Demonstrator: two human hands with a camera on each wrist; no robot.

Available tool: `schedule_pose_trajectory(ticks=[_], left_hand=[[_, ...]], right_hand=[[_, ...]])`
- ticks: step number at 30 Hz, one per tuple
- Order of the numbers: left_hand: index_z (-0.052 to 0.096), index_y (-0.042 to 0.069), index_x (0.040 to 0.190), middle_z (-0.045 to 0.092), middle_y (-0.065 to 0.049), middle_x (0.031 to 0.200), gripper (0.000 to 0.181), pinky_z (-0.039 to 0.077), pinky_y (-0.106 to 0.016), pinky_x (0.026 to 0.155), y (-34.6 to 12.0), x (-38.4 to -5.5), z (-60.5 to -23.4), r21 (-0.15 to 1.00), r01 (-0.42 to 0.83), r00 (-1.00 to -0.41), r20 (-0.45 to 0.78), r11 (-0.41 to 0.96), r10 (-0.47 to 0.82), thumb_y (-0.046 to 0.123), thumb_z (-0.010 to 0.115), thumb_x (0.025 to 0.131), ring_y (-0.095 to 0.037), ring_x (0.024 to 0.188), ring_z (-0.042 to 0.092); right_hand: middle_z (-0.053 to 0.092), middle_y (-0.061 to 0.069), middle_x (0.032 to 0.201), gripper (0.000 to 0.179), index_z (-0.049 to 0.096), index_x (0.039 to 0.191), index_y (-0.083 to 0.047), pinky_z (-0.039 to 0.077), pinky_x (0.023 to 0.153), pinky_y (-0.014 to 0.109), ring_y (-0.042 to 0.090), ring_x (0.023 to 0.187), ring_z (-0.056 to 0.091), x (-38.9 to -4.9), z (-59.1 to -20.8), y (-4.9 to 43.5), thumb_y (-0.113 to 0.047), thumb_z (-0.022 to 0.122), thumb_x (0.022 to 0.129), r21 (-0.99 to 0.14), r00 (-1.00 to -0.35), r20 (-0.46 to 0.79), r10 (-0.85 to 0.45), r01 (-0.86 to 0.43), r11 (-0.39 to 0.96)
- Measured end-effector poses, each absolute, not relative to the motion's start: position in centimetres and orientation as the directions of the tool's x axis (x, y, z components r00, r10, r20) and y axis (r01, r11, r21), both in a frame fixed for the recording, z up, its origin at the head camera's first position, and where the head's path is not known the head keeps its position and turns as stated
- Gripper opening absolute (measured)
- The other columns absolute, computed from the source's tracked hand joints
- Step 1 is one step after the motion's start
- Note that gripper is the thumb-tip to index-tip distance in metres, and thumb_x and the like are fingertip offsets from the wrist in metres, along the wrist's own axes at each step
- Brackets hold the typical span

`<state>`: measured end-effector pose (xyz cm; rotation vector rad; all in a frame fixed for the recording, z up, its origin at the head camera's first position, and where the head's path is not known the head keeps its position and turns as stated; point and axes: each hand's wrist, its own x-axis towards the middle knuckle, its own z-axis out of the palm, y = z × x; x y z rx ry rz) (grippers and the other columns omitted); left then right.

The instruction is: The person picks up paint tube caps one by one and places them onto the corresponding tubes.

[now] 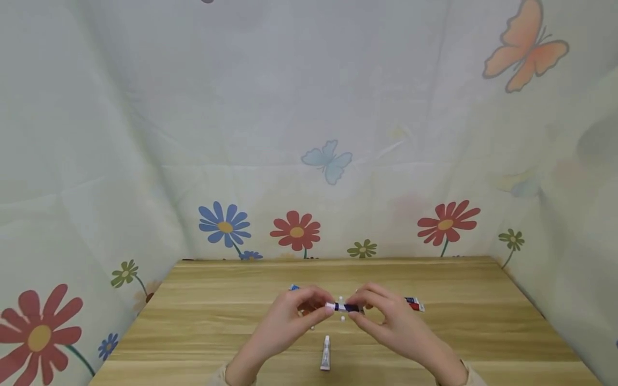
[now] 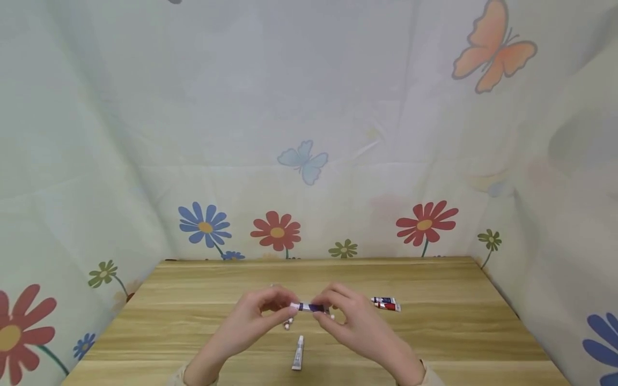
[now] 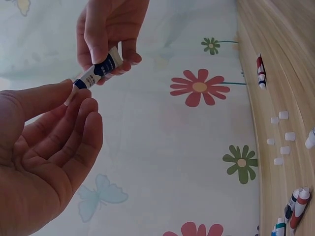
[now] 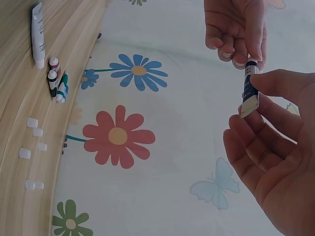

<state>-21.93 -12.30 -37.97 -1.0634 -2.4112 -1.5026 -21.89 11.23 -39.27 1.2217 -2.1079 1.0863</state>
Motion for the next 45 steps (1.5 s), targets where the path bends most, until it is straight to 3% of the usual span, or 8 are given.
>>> schedule_pose_trajectory(ticks=[11,19,27,45], left_hand=[[0.065,0.024,0.101,0.067,0.005,0.087,0.014,0.05,-0.027,0.059,-12.4,-21.8,-37.8,0.751,0.602,-0.754,0.422,0.271,0.503,0.032,0.06,0.091,-0.011,0.071,0.058],[0.065,0.024,0.101,0.066,0.009,0.087,0.014,0.05,-0.028,0.06,-12.4,-21.8,-37.6,0.747,0.608,-0.746,0.423,0.269,0.514,0.032,0.059,0.092,-0.01,0.071,0.058],[0.064,0.023,0.102,0.066,0.007,0.088,0.014,0.05,-0.029,0.059,-12.4,-22.0,-37.9,0.748,0.611,-0.74,0.422,0.26,0.525,0.03,0.058,0.092,-0.011,0.072,0.059],[0.065,0.025,0.102,0.067,0.009,0.089,0.015,0.052,-0.032,0.062,-12.3,-22.1,-38.0,0.769,0.571,-0.772,0.383,0.288,0.507,0.033,0.061,0.09,-0.012,0.073,0.061]], right_hand=[[0.058,-0.006,0.091,0.027,0.064,0.099,-0.013,0.043,0.065,0.016,0.008,0.077,0.054,-19.7,-36.2,10.5,0.004,0.07,0.079,-0.392,-0.482,0.73,-0.484,-0.876,0.282],[0.058,-0.008,0.092,0.027,0.064,0.1,-0.015,0.043,0.065,0.015,0.007,0.077,0.054,-20.4,-37.3,10.7,0.001,0.071,0.079,-0.382,-0.482,0.731,-0.483,-0.876,0.296],[0.057,-0.012,0.097,0.024,0.062,0.107,-0.023,0.046,0.067,0.02,0.003,0.082,0.053,-21.8,-39.4,11.5,-0.011,0.067,0.086,-0.414,-0.522,0.68,-0.516,-0.853,0.318],[0.057,-0.011,0.096,0.022,0.063,0.108,-0.022,0.047,0.063,0.02,0.003,0.079,0.054,-22.0,-39.4,11.5,-0.01,0.063,0.089,-0.404,-0.514,0.692,-0.507,-0.857,0.319]])
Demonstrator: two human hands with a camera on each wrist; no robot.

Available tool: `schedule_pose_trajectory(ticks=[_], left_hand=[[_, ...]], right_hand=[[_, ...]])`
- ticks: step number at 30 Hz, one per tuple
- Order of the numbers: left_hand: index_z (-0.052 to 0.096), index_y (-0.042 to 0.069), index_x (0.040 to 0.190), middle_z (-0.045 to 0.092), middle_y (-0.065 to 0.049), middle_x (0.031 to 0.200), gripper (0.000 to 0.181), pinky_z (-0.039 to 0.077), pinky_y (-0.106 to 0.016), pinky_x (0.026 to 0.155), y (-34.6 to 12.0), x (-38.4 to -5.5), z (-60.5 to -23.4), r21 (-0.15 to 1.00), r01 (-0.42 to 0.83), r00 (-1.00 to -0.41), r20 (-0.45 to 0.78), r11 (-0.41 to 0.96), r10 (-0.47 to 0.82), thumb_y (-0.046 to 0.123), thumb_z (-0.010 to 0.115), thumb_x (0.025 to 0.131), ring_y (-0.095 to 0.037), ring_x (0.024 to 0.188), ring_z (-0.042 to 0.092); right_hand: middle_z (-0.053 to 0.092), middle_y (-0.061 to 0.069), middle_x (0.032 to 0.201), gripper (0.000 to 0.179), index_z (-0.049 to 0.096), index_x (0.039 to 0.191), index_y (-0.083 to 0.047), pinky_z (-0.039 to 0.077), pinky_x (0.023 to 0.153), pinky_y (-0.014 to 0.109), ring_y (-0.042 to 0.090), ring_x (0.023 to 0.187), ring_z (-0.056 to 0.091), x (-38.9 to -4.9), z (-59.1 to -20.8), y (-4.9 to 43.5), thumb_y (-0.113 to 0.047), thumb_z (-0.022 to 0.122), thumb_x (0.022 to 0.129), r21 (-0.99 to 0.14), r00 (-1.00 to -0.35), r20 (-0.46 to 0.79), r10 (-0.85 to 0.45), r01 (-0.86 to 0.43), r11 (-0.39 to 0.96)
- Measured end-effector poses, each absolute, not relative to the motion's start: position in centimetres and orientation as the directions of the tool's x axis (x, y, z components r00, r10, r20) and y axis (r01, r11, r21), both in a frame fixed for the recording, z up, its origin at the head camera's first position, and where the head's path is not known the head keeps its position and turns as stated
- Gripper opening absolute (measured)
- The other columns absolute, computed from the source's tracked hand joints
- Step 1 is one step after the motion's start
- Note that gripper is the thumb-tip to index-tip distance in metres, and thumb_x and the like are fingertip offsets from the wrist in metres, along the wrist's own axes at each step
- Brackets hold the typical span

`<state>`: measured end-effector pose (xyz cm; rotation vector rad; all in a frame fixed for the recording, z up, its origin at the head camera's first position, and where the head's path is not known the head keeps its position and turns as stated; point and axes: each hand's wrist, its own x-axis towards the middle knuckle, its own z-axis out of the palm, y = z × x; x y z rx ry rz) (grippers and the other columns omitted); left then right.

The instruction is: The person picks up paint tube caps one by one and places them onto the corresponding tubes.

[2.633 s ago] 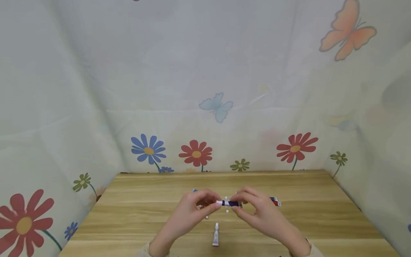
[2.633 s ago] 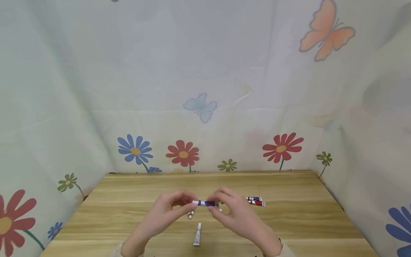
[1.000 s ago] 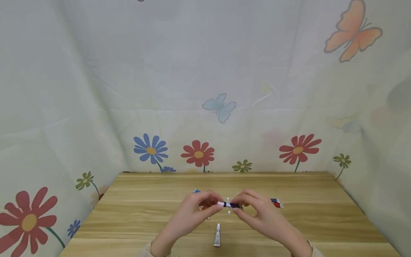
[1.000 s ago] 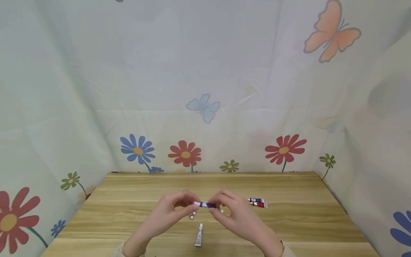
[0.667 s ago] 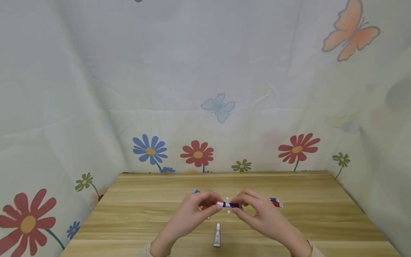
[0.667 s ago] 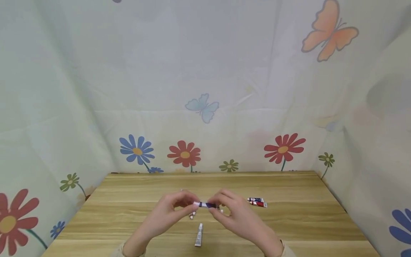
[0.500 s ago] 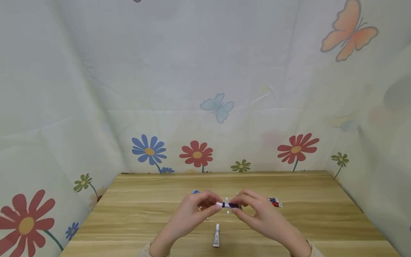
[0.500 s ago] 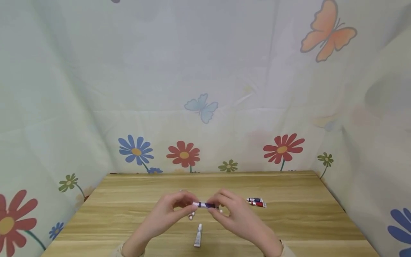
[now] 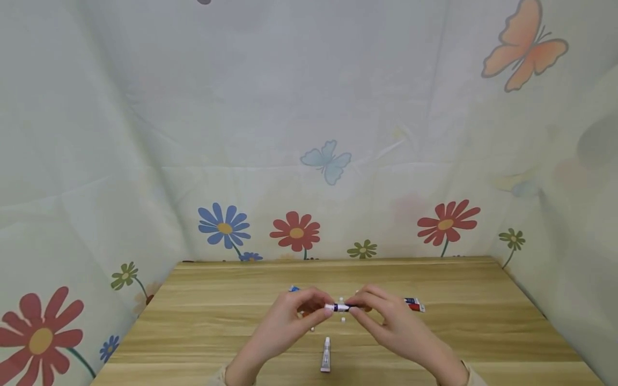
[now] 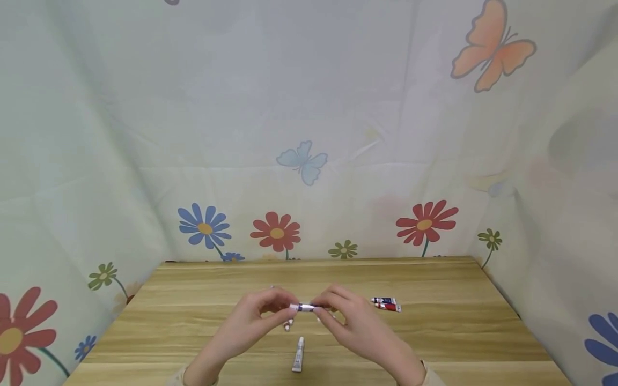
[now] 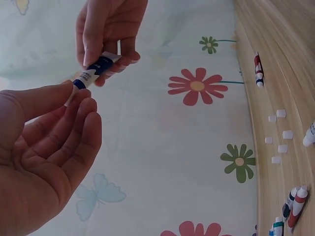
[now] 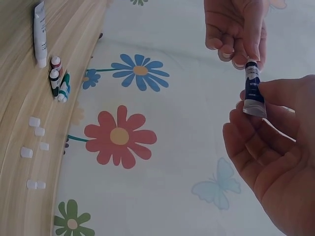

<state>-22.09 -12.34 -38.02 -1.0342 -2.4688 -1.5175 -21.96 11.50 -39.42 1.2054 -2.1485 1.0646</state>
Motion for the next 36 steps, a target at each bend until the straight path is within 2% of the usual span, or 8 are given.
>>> schedule_pose_trajectory(ticks=[6,9,13,17,23,29,36], left_hand=[[0.065,0.025,0.101,0.067,0.005,0.089,0.016,0.052,-0.032,0.063,-12.2,-22.2,-38.0,0.778,0.558,-0.786,0.383,0.289,0.486,0.034,0.06,0.09,-0.014,0.073,0.061],[0.065,0.023,0.101,0.067,0.005,0.087,0.016,0.052,-0.03,0.059,-12.3,-22.2,-38.2,0.783,0.556,-0.788,0.391,0.278,0.475,0.034,0.06,0.09,-0.016,0.071,0.061],[0.066,0.022,0.1,0.066,0.005,0.086,0.016,0.051,-0.028,0.056,-12.4,-22.2,-38.3,0.789,0.562,-0.781,0.409,0.247,0.471,0.033,0.061,0.09,-0.019,0.069,0.06],[0.065,0.021,0.101,0.067,0.003,0.087,0.016,0.051,-0.029,0.056,-12.2,-22.1,-38.4,0.775,0.59,-0.764,0.445,0.226,0.467,0.031,0.061,0.09,-0.014,0.069,0.06],[0.065,0.022,0.101,0.066,0.005,0.087,0.015,0.052,-0.03,0.059,-12.1,-22.1,-38.4,0.777,0.578,-0.78,0.435,0.252,0.449,0.032,0.061,0.09,-0.012,0.071,0.06],[0.065,0.022,0.101,0.066,0.006,0.088,0.017,0.052,-0.029,0.062,-11.9,-21.9,-38.2,0.78,0.565,-0.793,0.422,0.269,0.441,0.034,0.061,0.09,-0.012,0.074,0.06],[0.065,0.022,0.102,0.066,0.008,0.089,0.017,0.052,-0.029,0.063,-11.8,-21.8,-38.0,0.783,0.569,-0.783,0.424,0.251,0.455,0.033,0.06,0.09,-0.013,0.074,0.061]], right_hand=[[0.057,-0.013,0.094,0.023,0.062,0.111,-0.021,0.046,0.06,0.018,0.003,0.074,0.051,-21.9,-39.6,11.3,-0.009,0.059,0.091,-0.44,-0.537,0.68,-0.499,-0.843,0.307],[0.057,-0.012,0.093,0.023,0.061,0.113,-0.02,0.047,0.062,0.02,0.004,0.076,0.053,-21.8,-39.6,11.0,-0.01,0.056,0.093,-0.479,-0.563,0.661,-0.496,-0.826,0.298],[0.059,-0.011,0.096,0.023,0.061,0.114,-0.021,0.051,0.066,0.025,0.006,0.08,0.058,-21.6,-39.6,10.7,-0.012,0.051,0.096,-0.562,-0.621,0.624,-0.475,-0.779,0.278],[0.061,-0.009,0.097,0.02,0.061,0.111,-0.024,0.052,0.066,0.028,0.012,0.08,0.059,-21.4,-39.5,10.7,-0.017,0.049,0.097,-0.664,-0.693,0.571,-0.439,-0.705,0.249],[0.061,-0.006,0.096,0.017,0.063,0.109,-0.022,0.052,0.068,0.028,0.015,0.08,0.059,-20.7,-38.5,10.6,-0.024,0.052,0.096,-0.758,-0.764,0.486,-0.425,-0.61,0.231],[0.06,-0.005,0.094,0.02,0.064,0.107,-0.015,0.051,0.066,0.028,0.013,0.077,0.057,-19.6,-37.1,10.2,-0.018,0.066,0.087,-0.755,-0.773,0.485,-0.409,-0.606,0.251],[0.063,-0.007,0.092,0.019,0.063,0.111,-0.024,0.052,0.062,0.029,0.013,0.076,0.061,-21.3,-39.1,10.8,-0.025,0.056,0.093,-0.75,-0.751,0.461,-0.472,-0.614,0.244]])
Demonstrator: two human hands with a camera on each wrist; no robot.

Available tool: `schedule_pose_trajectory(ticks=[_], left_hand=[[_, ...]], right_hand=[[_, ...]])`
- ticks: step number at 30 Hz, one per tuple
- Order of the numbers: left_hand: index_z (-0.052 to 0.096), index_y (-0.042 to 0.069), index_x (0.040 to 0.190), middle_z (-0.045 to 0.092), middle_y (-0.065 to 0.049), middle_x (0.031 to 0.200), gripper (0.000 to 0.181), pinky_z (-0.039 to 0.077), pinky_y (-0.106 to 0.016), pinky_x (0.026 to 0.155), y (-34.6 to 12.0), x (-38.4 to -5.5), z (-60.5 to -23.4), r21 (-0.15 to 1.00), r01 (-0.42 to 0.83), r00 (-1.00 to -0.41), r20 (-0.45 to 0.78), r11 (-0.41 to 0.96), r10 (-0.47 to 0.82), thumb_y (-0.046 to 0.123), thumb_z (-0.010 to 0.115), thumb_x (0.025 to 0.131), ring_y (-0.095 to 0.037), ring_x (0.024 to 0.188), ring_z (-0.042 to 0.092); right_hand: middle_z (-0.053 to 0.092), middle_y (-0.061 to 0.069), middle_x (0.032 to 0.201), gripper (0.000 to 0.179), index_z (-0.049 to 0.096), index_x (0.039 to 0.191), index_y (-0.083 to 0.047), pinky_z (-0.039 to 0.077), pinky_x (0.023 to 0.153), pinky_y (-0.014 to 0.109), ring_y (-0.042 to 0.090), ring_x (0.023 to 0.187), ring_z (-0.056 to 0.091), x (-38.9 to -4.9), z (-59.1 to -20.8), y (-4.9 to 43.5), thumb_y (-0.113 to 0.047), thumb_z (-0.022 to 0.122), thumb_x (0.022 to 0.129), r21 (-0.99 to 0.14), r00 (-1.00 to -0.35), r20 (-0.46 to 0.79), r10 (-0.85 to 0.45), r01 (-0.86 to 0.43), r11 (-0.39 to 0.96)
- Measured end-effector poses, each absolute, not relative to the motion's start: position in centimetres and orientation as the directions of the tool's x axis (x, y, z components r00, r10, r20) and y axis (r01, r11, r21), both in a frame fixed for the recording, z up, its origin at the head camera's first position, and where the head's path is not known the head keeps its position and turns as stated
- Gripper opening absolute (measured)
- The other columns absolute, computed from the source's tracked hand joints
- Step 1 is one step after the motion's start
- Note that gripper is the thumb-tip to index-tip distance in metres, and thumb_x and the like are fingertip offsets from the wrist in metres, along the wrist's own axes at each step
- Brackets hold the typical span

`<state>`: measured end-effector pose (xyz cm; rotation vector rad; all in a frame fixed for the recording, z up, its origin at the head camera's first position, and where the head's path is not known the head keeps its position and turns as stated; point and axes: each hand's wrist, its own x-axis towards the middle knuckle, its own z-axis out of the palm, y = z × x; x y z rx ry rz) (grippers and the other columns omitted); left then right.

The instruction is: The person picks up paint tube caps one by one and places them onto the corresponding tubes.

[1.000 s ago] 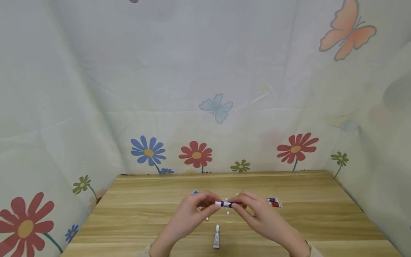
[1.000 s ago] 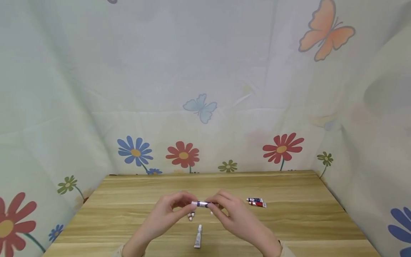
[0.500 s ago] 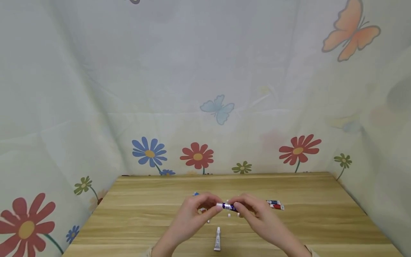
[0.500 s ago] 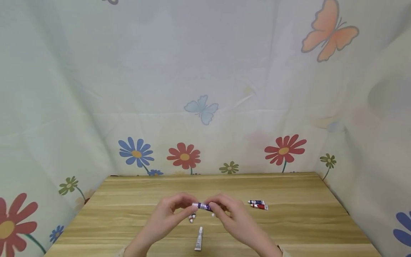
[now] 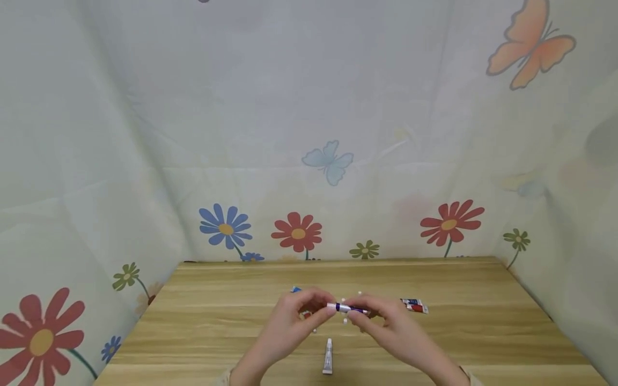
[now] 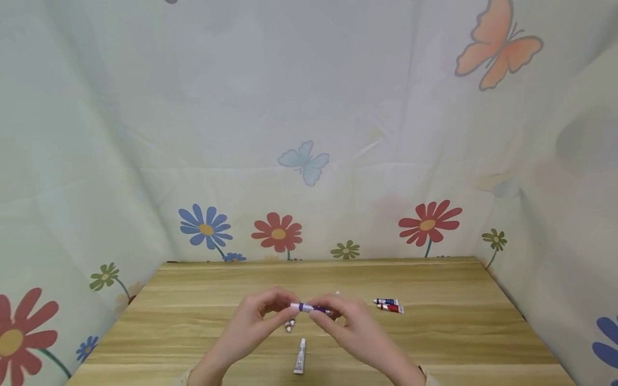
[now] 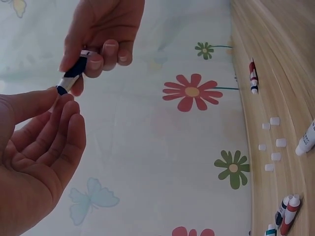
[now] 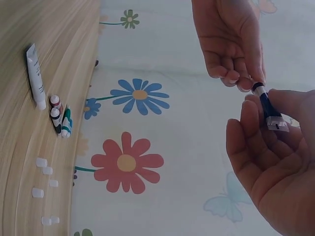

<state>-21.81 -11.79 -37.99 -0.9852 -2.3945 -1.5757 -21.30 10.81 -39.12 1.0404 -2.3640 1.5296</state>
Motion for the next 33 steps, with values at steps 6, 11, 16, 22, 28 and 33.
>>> schedule_pose_trajectory(ticks=[6,11,16,22,28,33], left_hand=[[0.065,0.024,0.103,0.066,0.007,0.089,0.016,0.051,-0.029,0.061,-11.7,-21.9,-38.0,0.775,0.581,-0.769,0.424,0.248,0.478,0.032,0.059,0.091,-0.012,0.074,0.06],[0.065,0.024,0.103,0.066,0.008,0.087,0.015,0.049,-0.027,0.058,-11.7,-21.9,-38.0,0.752,0.607,-0.754,0.445,0.255,0.484,0.032,0.059,0.091,-0.01,0.072,0.058],[0.065,0.023,0.102,0.065,0.009,0.086,0.015,0.048,-0.027,0.056,-11.6,-21.7,-38.0,0.739,0.624,-0.744,0.465,0.252,0.48,0.032,0.059,0.092,-0.01,0.07,0.057],[0.065,0.022,0.1,0.064,0.007,0.084,0.015,0.047,-0.026,0.055,-11.7,-21.6,-38.0,0.76,0.602,-0.771,0.473,0.246,0.426,0.032,0.061,0.09,-0.012,0.07,0.056],[0.065,0.02,0.1,0.065,0.002,0.088,0.014,0.051,-0.03,0.056,-12.1,-21.7,-38.1,0.807,0.554,-0.805,0.457,0.205,0.379,0.03,0.062,0.09,-0.016,0.073,0.059],[0.065,0.015,0.1,0.065,0.0,0.088,0.017,0.051,-0.031,0.057,-12.3,-21.7,-37.9,0.847,0.505,-0.83,0.425,0.165,0.36,0.028,0.063,0.089,-0.018,0.071,0.059]], right_hand=[[0.061,-0.004,0.077,0.021,0.062,0.113,-0.025,0.051,0.057,0.031,0.014,0.064,0.058,-21.5,-39.1,11.1,-0.028,0.05,0.097,-0.78,-0.747,0.422,-0.514,-0.588,0.215],[0.059,0.0,0.072,0.021,0.062,0.114,-0.022,0.05,0.055,0.03,0.014,0.061,0.056,-21.4,-39.0,11.3,-0.022,0.048,0.098,-0.793,-0.73,0.422,-0.538,-0.585,0.171],[0.057,-0.002,0.071,0.022,0.061,0.115,-0.022,0.049,0.054,0.029,0.015,0.06,0.055,-21.4,-39.1,11.4,-0.019,0.049,0.098,-0.798,-0.726,0.423,-0.543,-0.582,0.157],[0.056,0.001,0.074,0.041,0.045,0.133,-0.025,0.048,0.056,0.031,0.019,0.059,0.057,-21.1,-39.1,11.3,-0.021,0.056,0.094,-0.848,-0.773,0.378,-0.509,-0.51,0.145],[0.06,0.004,0.093,0.054,0.042,0.134,-0.028,0.052,0.063,0.033,0.021,0.074,0.062,-20.7,-38.5,11.3,-0.027,0.066,0.087,-0.879,-0.824,0.345,-0.449,-0.451,0.153],[0.064,0.003,0.092,0.037,0.056,0.121,-0.018,0.052,0.068,0.032,0.021,0.076,0.063,-20.8,-38.2,11.5,-0.02,0.067,0.086,-0.846,-0.803,0.432,-0.41,-0.519,0.124]])
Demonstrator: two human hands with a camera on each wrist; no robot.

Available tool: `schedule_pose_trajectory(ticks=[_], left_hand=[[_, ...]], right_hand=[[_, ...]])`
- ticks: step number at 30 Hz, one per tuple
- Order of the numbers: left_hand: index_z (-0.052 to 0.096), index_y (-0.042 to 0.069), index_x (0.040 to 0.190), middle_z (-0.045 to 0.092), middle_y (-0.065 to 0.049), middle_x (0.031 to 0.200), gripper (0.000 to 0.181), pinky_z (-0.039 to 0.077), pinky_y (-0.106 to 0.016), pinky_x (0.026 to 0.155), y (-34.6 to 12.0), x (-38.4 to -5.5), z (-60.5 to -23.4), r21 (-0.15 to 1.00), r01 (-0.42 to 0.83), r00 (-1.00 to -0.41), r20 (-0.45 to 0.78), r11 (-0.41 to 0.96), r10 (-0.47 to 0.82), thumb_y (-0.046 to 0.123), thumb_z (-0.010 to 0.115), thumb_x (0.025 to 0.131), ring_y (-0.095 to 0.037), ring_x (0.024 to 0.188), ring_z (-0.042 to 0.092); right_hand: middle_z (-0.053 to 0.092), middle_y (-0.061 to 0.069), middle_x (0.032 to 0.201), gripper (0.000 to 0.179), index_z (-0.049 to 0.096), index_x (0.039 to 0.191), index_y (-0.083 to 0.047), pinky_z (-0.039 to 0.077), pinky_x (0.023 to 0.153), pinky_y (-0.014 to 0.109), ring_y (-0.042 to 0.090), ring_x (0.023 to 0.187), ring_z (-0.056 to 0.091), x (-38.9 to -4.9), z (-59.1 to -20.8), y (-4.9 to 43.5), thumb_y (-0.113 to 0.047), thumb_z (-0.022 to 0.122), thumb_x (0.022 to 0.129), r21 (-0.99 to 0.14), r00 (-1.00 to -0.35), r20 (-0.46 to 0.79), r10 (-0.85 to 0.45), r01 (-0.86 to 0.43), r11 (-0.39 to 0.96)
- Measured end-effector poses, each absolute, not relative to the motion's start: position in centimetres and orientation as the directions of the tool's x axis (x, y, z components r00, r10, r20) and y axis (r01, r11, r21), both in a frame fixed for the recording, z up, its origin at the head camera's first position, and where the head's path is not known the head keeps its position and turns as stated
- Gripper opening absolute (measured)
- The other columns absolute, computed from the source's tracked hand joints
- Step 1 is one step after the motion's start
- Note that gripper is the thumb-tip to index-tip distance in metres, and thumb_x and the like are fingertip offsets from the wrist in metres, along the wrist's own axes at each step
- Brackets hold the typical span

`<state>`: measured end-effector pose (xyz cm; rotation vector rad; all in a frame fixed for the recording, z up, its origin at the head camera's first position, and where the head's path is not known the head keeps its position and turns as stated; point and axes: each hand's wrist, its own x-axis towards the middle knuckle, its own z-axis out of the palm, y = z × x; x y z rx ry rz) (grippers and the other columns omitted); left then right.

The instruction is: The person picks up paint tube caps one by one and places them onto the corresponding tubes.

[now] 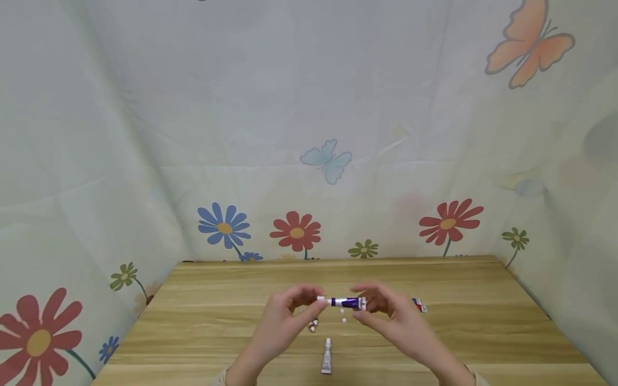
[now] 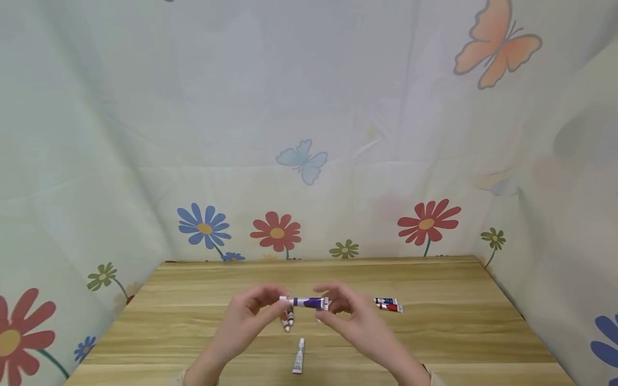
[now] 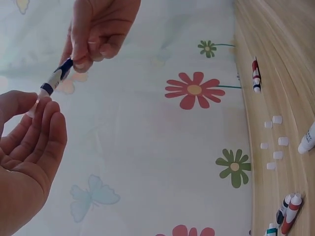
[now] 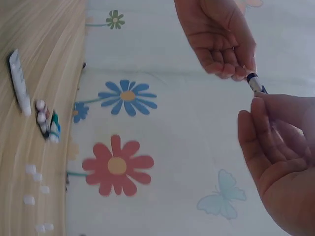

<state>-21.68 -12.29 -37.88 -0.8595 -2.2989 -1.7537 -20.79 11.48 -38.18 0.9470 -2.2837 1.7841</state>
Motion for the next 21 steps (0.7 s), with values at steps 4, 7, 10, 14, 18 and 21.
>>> schedule_pose_trajectory(ticks=[4,7,10,14,18,21], left_hand=[[0.065,0.012,0.099,0.064,-0.002,0.086,0.014,0.05,-0.028,0.055,-12.2,-21.3,-37.9,0.867,0.478,-0.839,0.404,0.139,0.364,0.022,0.064,0.089,-0.019,0.066,0.057],[0.065,0.013,0.099,0.064,-0.002,0.087,0.012,0.048,-0.026,0.055,-11.8,-20.6,-37.5,0.871,0.467,-0.845,0.389,0.153,0.368,0.018,0.064,0.089,-0.017,0.067,0.056],[0.066,0.016,0.098,0.064,0.001,0.086,0.011,0.046,-0.024,0.056,-11.3,-20.1,-36.7,0.873,0.444,-0.862,0.354,0.202,0.364,0.021,0.064,0.089,-0.014,0.069,0.056],[0.066,0.014,0.097,0.064,0.002,0.084,0.012,0.047,-0.024,0.057,-10.9,-20.1,-36.2,0.867,0.437,-0.872,0.343,0.241,0.349,0.023,0.064,0.089,-0.014,0.067,0.056],[0.066,0.013,0.098,0.065,0.002,0.086,0.013,0.05,-0.027,0.059,-11.1,-21.0,-36.5,0.858,0.448,-0.869,0.351,0.252,0.348,0.022,0.064,0.089,-0.014,0.066,0.057],[0.066,0.013,0.099,0.064,0.001,0.086,0.012,0.051,-0.027,0.058,-11.2,-21.1,-36.5,0.86,0.439,-0.871,0.336,0.261,0.357,0.02,0.064,0.089,-0.015,0.066,0.057]], right_hand=[[0.066,0.005,0.096,0.019,0.065,0.107,-0.012,0.053,0.07,0.035,0.023,0.081,0.065,-20.5,-38.3,11.2,-0.011,0.062,0.089,-0.83,-0.765,0.496,-0.411,-0.557,0.036],[0.066,0.006,0.097,0.018,0.065,0.108,-0.013,0.053,0.07,0.035,0.024,0.082,0.066,-20.0,-38.3,10.9,-0.012,0.061,0.09,-0.843,-0.778,0.486,-0.398,-0.538,0.02],[0.066,0.006,0.095,0.022,0.064,0.111,-0.015,0.053,0.07,0.035,0.024,0.077,0.066,-19.7,-38.2,10.5,-0.02,0.062,0.09,-0.884,-0.83,0.411,-0.377,-0.464,0.06],[0.066,0.005,0.095,0.023,0.065,0.108,-0.017,0.053,0.069,0.032,0.021,0.074,0.067,-20.3,-38.0,10.7,-0.028,0.064,0.088,-0.905,-0.894,0.335,-0.299,-0.393,0.162],[0.067,0.002,0.094,0.021,0.066,0.106,-0.018,0.053,0.065,0.031,0.019,0.074,0.067,-21.4,-37.9,11.7,-0.028,0.065,0.087,-0.888,-0.909,0.348,-0.228,-0.398,0.229],[0.067,0.0,0.092,0.02,0.066,0.105,-0.018,0.053,0.065,0.031,0.018,0.075,0.066,-21.8,-37.9,12.4,-0.027,0.066,0.087,-0.885,-0.913,0.347,-0.213,-0.394,0.247]])
